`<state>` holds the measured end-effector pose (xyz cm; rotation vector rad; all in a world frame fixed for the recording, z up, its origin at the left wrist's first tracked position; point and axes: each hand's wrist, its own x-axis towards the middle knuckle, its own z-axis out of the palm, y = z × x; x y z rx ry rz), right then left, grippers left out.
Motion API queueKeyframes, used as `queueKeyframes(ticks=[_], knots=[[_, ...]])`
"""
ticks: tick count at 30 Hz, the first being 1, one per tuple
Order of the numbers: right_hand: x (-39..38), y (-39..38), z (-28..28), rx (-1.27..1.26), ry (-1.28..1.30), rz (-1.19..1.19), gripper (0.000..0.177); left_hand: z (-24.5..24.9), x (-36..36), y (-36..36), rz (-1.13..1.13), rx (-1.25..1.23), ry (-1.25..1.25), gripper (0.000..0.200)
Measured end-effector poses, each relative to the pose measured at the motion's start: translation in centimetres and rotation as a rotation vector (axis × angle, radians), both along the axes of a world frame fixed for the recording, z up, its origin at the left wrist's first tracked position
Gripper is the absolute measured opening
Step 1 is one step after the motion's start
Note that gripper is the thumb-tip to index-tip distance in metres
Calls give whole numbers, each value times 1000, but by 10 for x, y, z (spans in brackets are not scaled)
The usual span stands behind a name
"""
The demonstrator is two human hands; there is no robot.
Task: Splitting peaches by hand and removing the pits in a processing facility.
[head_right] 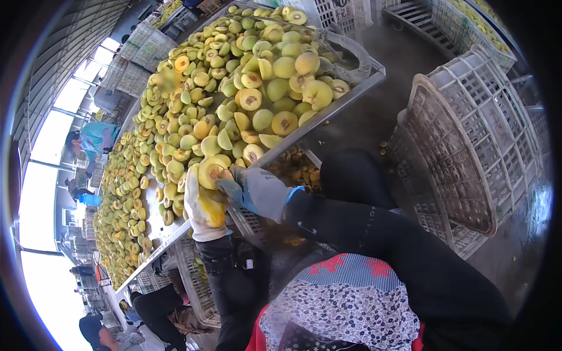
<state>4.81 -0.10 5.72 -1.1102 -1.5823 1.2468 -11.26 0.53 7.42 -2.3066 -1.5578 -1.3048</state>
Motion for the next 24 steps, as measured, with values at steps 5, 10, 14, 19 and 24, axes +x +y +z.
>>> queueKeyframes(ticks=[5, 10, 14, 19, 24], knots=[[-7, 1, -5, 16, -34, -17, 42, -2, 10, 9, 10, 218, 145, 54], [-15, -1, -11, 43, -35, 6, 41, -8, 7, 5, -5, 223, 43, 64], [-15, -6, -3, 15, -25, 14, 43, -24, 8, 9, -94, 259, -176, 69], [-15, -6, -4, -15, 17, 66, 43, -23, 8, 6, -3, 295, -52, 49], [-25, -11, -14, -69, 140, 48, 43, -20, 14, -4, 183, 120, -71, 36]])
